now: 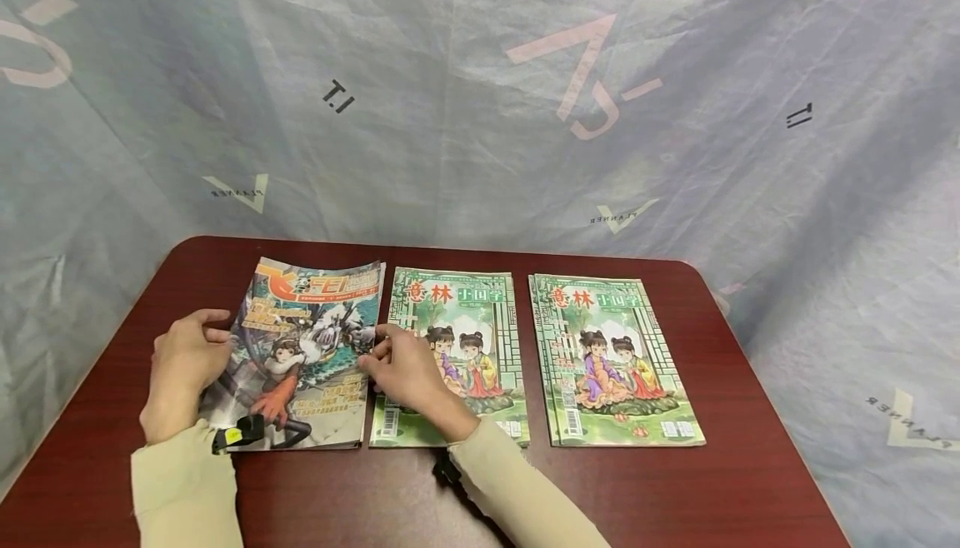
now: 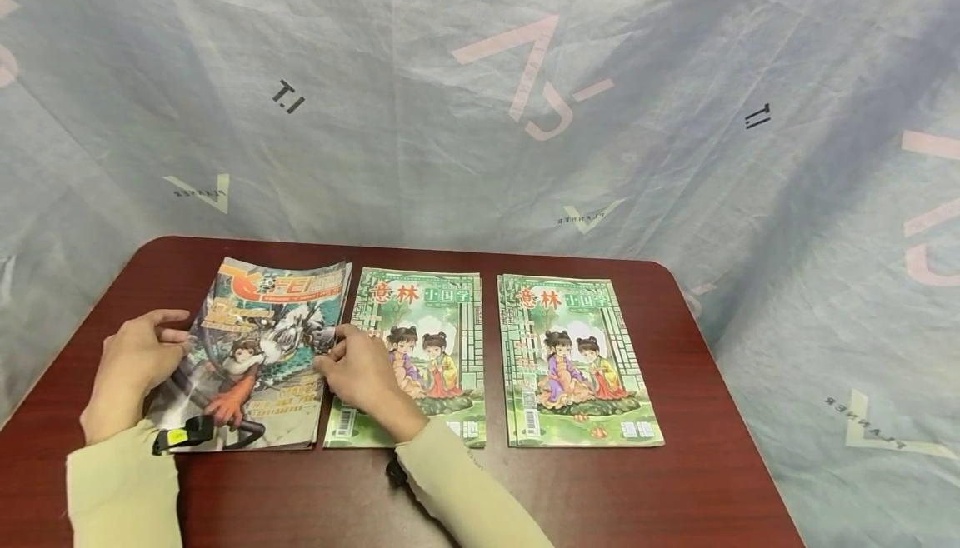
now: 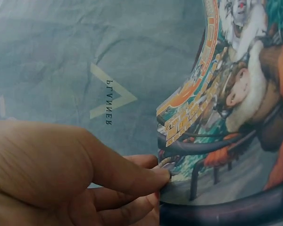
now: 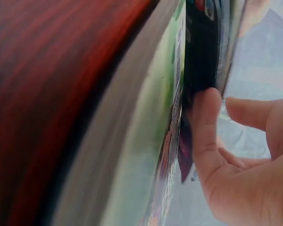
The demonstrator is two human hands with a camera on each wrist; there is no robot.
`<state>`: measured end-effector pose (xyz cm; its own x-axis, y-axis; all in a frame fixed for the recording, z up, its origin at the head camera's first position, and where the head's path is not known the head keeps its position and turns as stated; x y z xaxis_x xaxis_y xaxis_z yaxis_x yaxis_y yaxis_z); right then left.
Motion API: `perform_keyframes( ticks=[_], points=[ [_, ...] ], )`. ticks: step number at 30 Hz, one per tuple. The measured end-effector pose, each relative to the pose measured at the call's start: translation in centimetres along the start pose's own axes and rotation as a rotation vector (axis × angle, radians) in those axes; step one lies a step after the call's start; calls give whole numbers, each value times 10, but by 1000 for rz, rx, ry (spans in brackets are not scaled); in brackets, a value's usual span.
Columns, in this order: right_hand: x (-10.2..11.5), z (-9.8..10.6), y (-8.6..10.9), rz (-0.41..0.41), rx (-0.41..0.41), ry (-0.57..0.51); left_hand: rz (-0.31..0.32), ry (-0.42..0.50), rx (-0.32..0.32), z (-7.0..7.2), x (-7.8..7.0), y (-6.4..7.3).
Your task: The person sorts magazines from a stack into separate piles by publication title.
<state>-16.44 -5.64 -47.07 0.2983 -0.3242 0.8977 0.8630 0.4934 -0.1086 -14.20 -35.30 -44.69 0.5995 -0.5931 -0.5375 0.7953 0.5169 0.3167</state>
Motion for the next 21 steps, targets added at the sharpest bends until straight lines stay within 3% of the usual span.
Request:
perform_keyframes(
  ticks=[12,17,21],
  points=[
    [0,2,3,3,89,43,34,-16,-70,-10,0,-1],
    [-3,-1,2,20,88,54,43,-28,-76,-11,-4,0],
    [-3,-2,2,28,69,69,67,-71,-46,-12,-7,1]
  ],
)
Point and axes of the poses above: each hand's wrist, its own y-axis away from the middle knuckle, its own z-axis out of the back of the hand, x = y × z, the point moved 2 cm from there along -y, towards the middle knuckle, and after that the axes turned 15 degrees about z, right-handed, at the moved point
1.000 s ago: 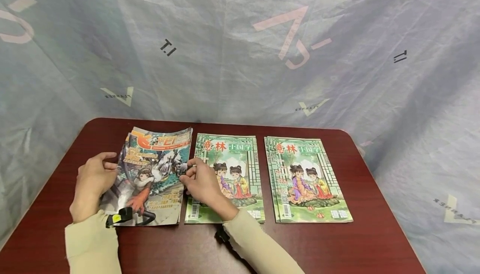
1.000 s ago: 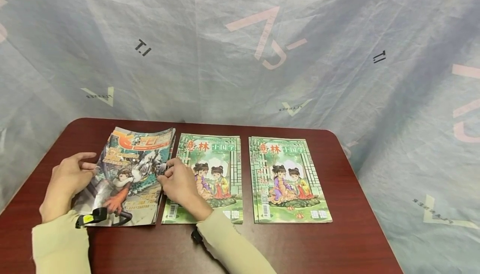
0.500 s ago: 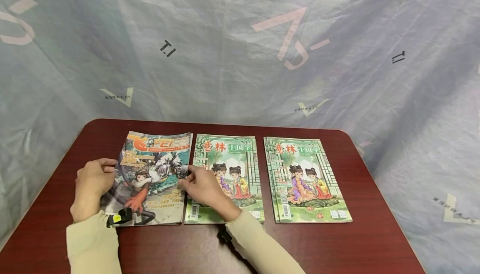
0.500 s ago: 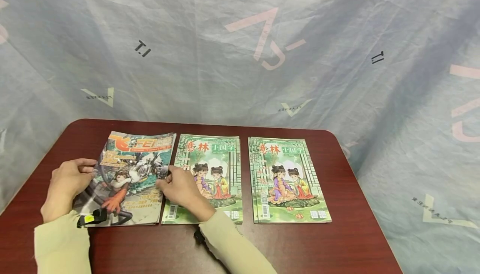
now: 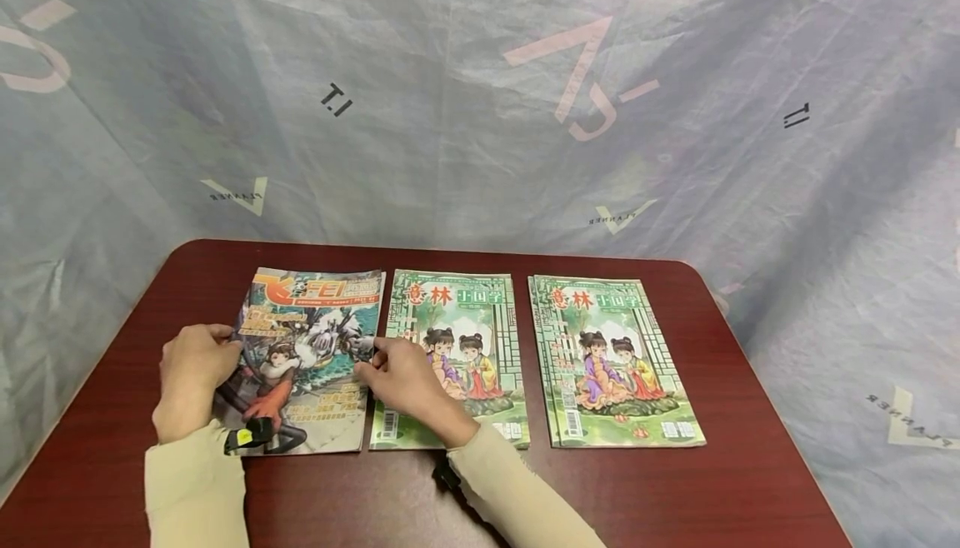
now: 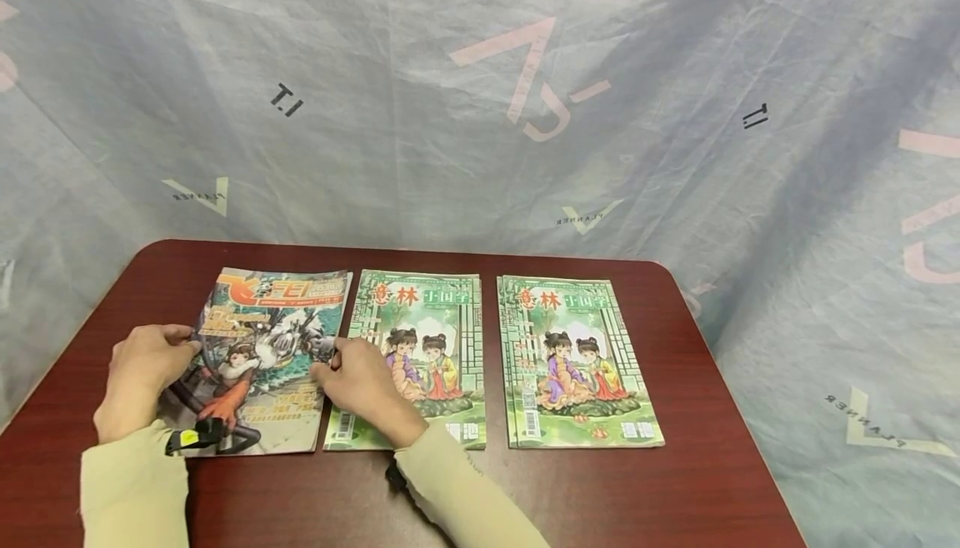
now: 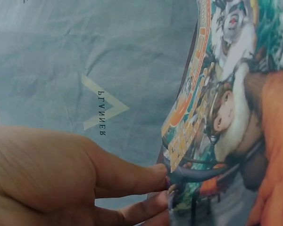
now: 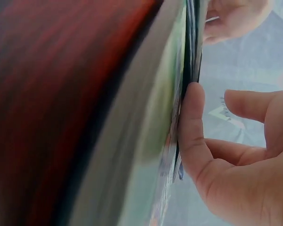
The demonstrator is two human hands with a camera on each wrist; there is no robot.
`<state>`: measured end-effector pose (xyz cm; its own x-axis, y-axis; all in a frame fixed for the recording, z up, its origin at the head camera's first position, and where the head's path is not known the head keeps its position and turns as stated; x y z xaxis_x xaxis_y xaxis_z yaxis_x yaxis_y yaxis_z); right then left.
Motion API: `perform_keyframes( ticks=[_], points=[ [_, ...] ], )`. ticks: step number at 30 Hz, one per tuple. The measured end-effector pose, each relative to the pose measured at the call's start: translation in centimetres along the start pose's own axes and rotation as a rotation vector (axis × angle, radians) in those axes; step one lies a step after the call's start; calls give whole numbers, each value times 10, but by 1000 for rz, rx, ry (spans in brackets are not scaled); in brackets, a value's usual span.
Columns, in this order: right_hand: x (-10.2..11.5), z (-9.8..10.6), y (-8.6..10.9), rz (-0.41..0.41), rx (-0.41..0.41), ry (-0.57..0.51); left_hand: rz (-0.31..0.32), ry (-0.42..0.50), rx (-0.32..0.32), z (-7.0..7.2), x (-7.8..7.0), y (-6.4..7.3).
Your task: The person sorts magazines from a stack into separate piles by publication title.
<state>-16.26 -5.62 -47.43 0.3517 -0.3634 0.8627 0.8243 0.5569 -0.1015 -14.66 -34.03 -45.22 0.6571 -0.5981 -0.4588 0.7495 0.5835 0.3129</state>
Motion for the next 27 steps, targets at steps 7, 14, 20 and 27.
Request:
perform_keyframes(
  ticks=[7,14,20,27],
  points=[
    [3,2,3,0,-11,68,31,-33,72,-1,-6,-1],
    [6,6,5,-13,29,51,26,-56,86,-2,-6,-1],
    [8,15,8,10,21,82,14,-8,20,-5,-10,0],
    [6,34,14,27,-29,54,-97,124,-59,-15,-24,9]
  ],
)
Point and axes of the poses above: each hand's wrist, its own y-axis away from the middle knuckle, its own z-axis out of the back of the hand, x = y × z, the point moved 2 cm from there along -y, towards the middle knuckle, and after that the axes turned 15 degrees about z, right-handed, at the moved point
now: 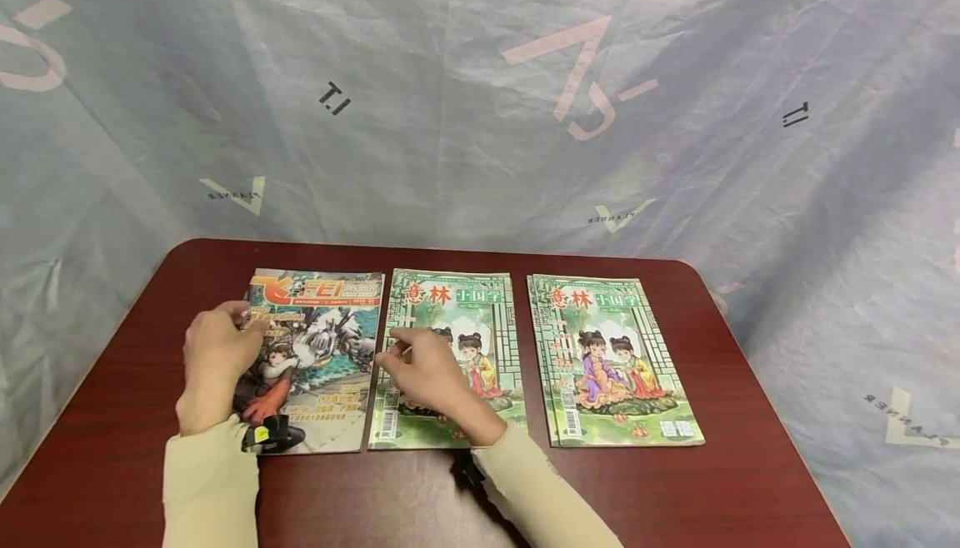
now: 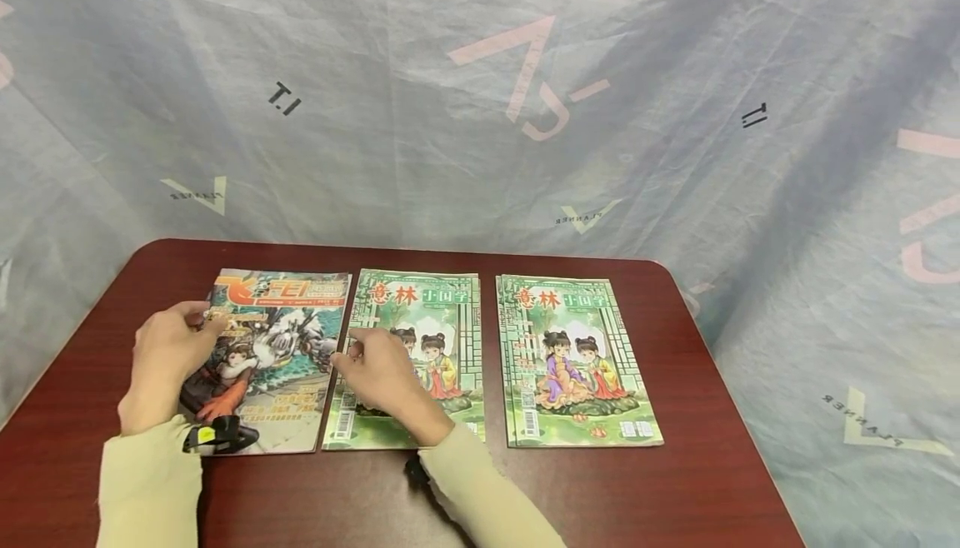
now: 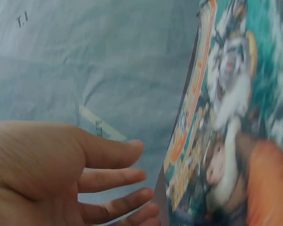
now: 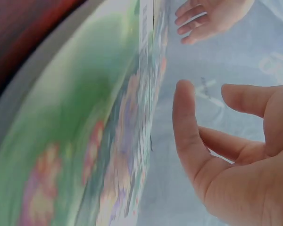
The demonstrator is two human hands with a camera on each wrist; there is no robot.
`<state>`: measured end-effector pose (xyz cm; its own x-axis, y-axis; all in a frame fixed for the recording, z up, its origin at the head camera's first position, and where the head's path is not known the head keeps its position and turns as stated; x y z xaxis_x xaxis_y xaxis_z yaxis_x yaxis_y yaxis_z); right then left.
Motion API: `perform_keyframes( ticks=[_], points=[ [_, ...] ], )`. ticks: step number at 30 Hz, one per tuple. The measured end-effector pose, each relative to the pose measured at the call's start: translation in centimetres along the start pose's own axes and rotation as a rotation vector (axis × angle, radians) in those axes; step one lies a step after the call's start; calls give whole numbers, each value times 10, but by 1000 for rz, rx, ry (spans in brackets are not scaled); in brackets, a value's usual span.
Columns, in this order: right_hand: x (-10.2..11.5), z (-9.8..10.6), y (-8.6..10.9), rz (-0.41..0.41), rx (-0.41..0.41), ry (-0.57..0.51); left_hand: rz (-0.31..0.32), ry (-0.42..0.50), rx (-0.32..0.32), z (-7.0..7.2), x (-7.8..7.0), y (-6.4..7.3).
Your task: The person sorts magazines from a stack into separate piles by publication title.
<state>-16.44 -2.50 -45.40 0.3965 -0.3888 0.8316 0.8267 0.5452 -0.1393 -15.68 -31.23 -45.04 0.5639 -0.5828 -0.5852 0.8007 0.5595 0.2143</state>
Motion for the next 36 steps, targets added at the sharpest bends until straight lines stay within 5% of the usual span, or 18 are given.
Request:
perform_keyframes(
  ticks=[13,20,36],
  points=[
    [-12,36,22,67,-61,117,-175,14,82,-28,-40,19],
    [-19,64,39,69,-133,204,-247,36,208,-45,-68,37],
    [-43,100,61,-50,-191,266,-280,-9,284,-76,-89,58]
  ],
)
Point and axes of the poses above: each hand's wrist, its own y-axis away from the middle knuckle, its own z-axis out of the back of the hand, x = y × z, the point moved 2 cm from there along -y, towards the middle knuckle, and after that the axes turned 15 degrees about z, right-handed, at the moved point
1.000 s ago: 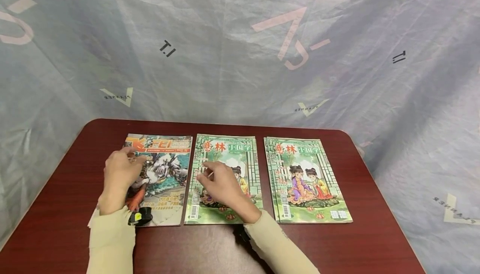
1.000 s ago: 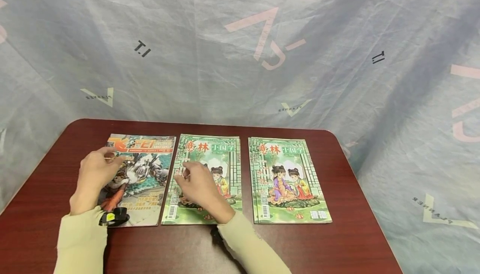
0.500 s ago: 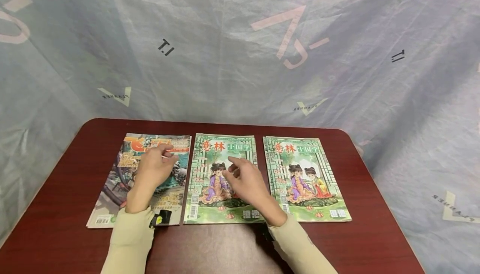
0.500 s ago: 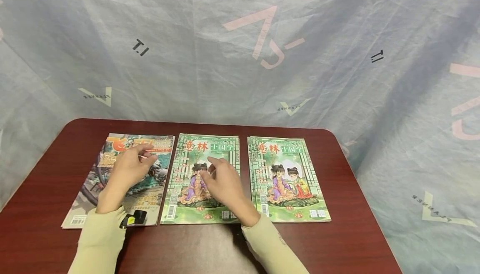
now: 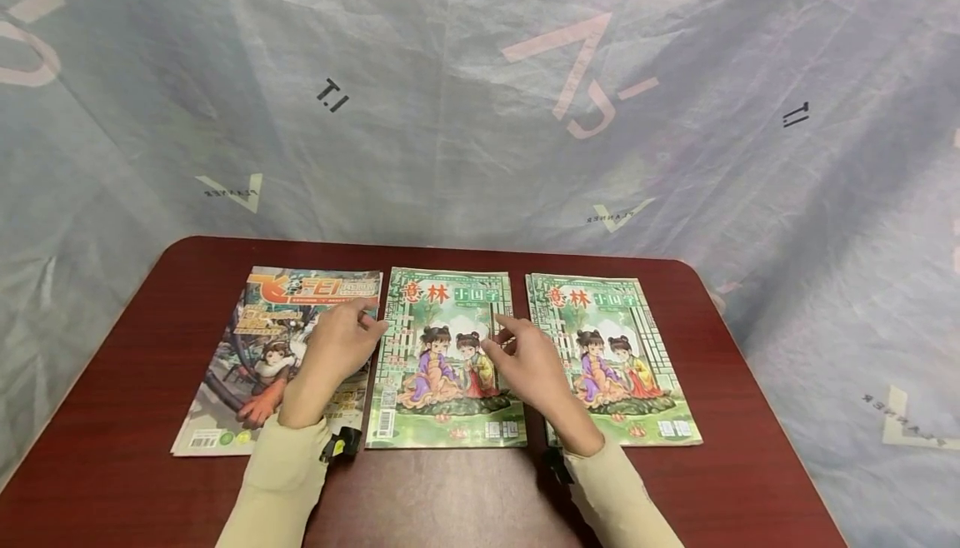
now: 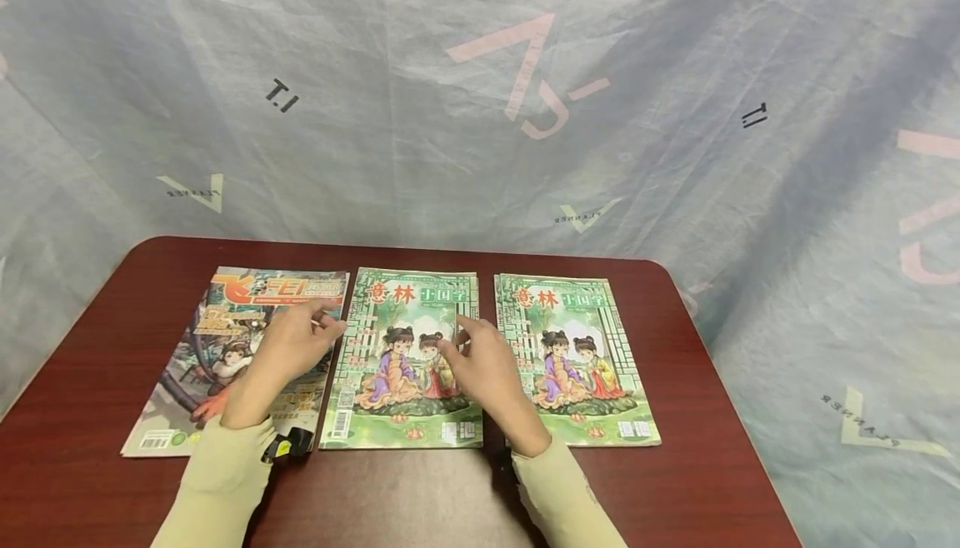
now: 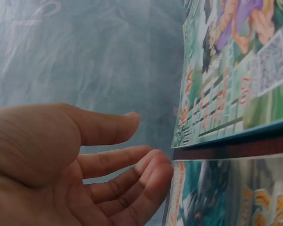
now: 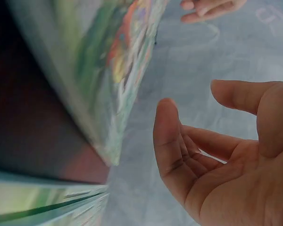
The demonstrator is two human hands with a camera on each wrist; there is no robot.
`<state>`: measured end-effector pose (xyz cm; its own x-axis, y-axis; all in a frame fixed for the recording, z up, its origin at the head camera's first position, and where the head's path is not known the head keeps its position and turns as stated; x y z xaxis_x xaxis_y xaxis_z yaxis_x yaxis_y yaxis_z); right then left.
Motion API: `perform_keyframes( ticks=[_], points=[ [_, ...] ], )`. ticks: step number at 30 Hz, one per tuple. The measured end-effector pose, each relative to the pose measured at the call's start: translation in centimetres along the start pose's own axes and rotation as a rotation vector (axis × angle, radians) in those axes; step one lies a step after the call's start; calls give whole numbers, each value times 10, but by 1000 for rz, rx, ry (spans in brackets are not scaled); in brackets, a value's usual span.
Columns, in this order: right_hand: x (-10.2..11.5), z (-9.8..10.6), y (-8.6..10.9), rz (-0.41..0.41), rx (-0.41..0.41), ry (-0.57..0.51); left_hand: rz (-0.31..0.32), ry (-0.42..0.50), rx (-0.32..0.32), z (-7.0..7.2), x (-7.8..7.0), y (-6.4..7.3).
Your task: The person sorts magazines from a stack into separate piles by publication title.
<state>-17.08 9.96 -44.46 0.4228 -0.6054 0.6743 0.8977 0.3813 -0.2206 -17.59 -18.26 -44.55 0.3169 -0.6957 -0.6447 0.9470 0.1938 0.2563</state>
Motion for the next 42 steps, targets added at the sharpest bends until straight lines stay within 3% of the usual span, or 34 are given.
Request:
perform_keyframes(
  ticks=[10,20,22,28,34,42],
  points=[
    [-21,1,-1,-41,29,20,-8,-68,69,-3,4,-4],
    [-36,-1,1,-21,89,12,30,-52,166,-5,12,-4],
    [-52,-8,1,-15,99,54,36,-42,187,-6,11,-3],
    [-45,-2,-1,-140,150,31,79,13,235,-8,8,-3],
    [-34,5,-1,-160,152,-6,89,21,232,-9,6,-3],
    [-32,7,-2,-187,162,1,38,-53,190,-9,3,0]
  ],
)
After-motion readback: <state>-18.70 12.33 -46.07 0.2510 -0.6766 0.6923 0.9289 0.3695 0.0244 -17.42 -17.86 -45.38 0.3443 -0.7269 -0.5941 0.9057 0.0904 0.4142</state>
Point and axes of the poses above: each hand's wrist, its own y-axis away from the middle knuckle, its own z-axis out of the back of the hand, x = y × z, the point moved 2 cm from there along -y, towards the middle knuckle, and after that the axes turned 15 degrees about z, right-handed, at the moved point
